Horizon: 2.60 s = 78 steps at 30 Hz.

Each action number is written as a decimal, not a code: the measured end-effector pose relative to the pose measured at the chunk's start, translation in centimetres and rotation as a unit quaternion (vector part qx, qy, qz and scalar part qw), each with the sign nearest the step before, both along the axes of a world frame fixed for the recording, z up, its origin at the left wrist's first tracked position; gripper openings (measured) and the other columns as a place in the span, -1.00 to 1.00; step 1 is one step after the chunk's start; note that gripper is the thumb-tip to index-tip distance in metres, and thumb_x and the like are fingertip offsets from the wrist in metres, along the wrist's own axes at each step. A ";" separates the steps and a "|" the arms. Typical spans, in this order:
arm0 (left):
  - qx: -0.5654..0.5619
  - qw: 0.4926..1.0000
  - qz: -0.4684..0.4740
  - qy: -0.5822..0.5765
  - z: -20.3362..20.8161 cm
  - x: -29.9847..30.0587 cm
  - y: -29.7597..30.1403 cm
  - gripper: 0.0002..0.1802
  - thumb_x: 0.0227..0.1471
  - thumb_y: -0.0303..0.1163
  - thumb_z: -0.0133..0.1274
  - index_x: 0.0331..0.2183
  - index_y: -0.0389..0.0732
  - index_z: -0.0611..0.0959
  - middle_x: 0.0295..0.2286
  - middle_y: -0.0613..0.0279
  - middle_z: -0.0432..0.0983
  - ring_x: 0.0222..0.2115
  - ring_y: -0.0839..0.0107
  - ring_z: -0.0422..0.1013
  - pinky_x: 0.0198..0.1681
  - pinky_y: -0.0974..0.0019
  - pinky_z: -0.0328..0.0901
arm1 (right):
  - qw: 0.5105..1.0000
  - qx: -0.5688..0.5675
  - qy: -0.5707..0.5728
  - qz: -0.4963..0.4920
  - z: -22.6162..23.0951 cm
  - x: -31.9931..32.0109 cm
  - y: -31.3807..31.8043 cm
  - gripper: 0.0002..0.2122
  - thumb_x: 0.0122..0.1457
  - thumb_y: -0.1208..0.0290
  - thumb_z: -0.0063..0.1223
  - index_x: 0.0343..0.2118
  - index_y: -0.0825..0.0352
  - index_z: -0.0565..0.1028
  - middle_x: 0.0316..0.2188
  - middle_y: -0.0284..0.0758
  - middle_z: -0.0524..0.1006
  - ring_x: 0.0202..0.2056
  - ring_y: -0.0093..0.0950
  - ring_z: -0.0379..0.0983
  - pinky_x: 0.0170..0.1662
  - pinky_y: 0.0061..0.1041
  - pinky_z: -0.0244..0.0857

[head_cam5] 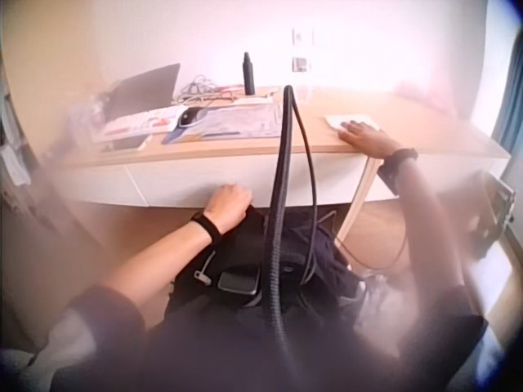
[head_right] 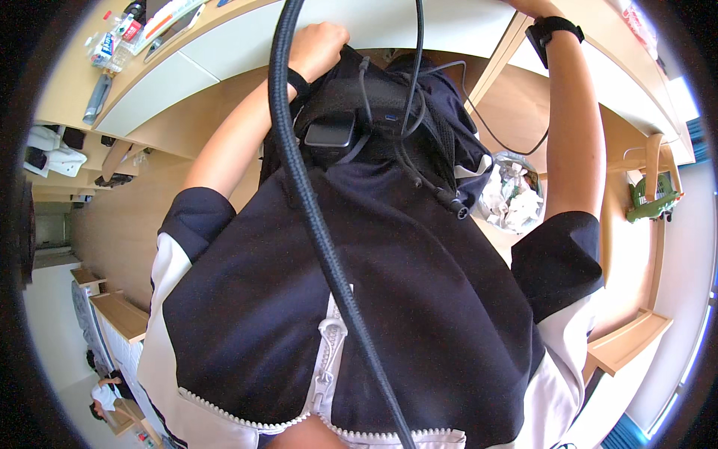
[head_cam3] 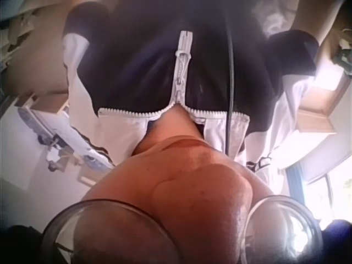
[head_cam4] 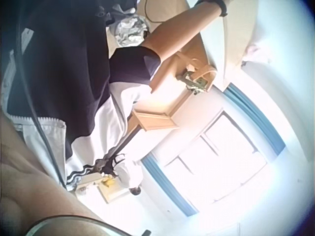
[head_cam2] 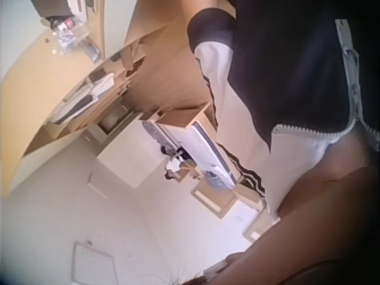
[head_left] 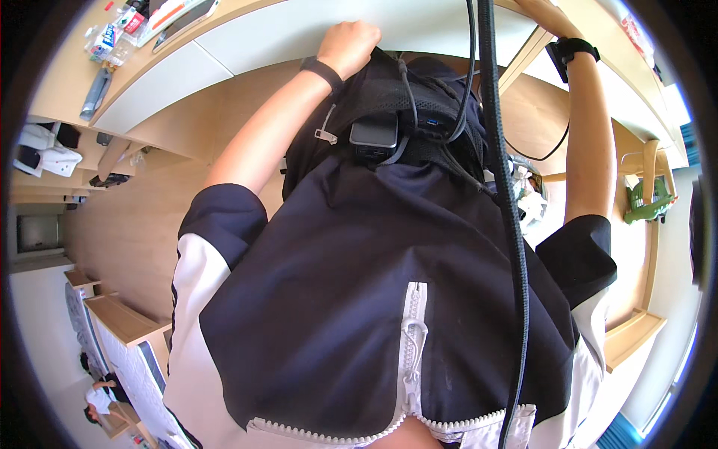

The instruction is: Cleaning a desk surface and mousepad using a tissue.

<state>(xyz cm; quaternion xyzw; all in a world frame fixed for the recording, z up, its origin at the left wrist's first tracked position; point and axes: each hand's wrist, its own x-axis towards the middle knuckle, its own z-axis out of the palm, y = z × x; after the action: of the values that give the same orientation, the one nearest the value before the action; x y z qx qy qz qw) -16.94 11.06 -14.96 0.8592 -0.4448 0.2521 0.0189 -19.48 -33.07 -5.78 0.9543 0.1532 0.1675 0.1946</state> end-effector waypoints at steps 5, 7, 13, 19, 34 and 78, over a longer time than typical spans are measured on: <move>0.127 0.983 -0.018 0.129 -1.4 1.9 2.3 -0.87 -0.04 -0.34 0.25 -0.44 -0.19 0.75 -0.47 -0.05 0.63 -0.38 -0.02 0.59 -0.25 -0.02 0.48 | 0.999 0.041 -0.006 -0.021 1.1 -0.5 3.6 -0.64 0.45 0.22 -0.26 0.21 0.19 0.36 0.31 -0.11 0.34 0.28 -0.02 0.27 0.31 -0.16 0.19; 0.162 0.970 -0.012 0.183 1.1 1.4 2.3 -0.76 -0.06 -0.24 0.33 -0.38 -0.20 0.77 -0.46 -0.04 0.64 -0.33 0.00 0.60 -0.21 -0.01 0.47 | 0.997 0.039 0.056 -0.038 0.3 0.5 2.2 -0.49 0.33 0.22 0.00 0.31 0.24 0.27 0.36 0.02 0.22 0.35 0.08 0.12 0.36 -0.08 0.10; 0.100 0.968 -0.123 0.195 10.5 -3.6 -0.2 -0.65 0.00 -0.15 0.32 -0.26 -0.21 0.77 -0.34 0.05 0.70 -0.30 0.17 0.64 -0.20 0.15 0.50 | 0.950 0.209 0.042 -0.228 1.2 -1.4 7.2 -0.23 0.29 -0.43 -0.43 0.44 -0.05 0.13 0.47 -0.26 0.04 0.48 -0.12 -0.13 0.41 0.29 -0.30; -0.119 0.969 -0.194 0.099 19.2 -2.1 -5.5 -0.70 0.12 -0.11 0.12 -0.23 -0.03 0.80 -0.39 -0.02 0.67 -0.37 0.00 0.59 -0.27 0.08 0.46 | 0.925 0.250 0.062 -0.278 1.8 0.1 7.7 -0.25 0.28 -0.39 -0.39 0.45 -0.08 0.11 0.50 -0.27 -0.04 0.49 -0.12 -0.22 0.42 0.30 -0.38; -0.080 0.985 0.031 0.152 11.1 4.4 -7.2 -0.29 0.24 0.27 -0.17 0.16 -0.03 0.55 0.13 -0.03 0.45 0.21 0.07 0.30 0.27 -0.19 0.07 | 0.963 0.235 -0.005 -0.134 1.9 -5.5 15.6 -0.36 0.33 -0.31 -0.28 0.36 -0.08 0.30 0.41 -0.28 0.21 0.46 -0.17 -0.05 0.35 0.44 -0.33; -0.290 0.925 0.030 0.243 10.3 5.4 -8.4 -0.12 0.24 0.42 -0.56 -0.06 0.14 0.75 -0.07 0.19 0.67 0.07 0.09 0.48 0.28 -0.16 0.06 | 0.961 0.191 0.110 -0.170 3.5 -1.6 12.0 -0.35 0.37 -0.28 -0.43 0.41 -0.05 0.19 0.45 -0.24 0.11 0.45 -0.05 -0.06 0.38 0.26 -0.17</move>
<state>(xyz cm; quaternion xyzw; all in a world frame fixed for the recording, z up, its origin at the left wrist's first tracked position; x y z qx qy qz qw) -11.56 2.69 -4.68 0.8639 -0.3083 0.1540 0.3672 -21.08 -21.10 -2.28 0.9982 -0.0256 0.0524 0.0164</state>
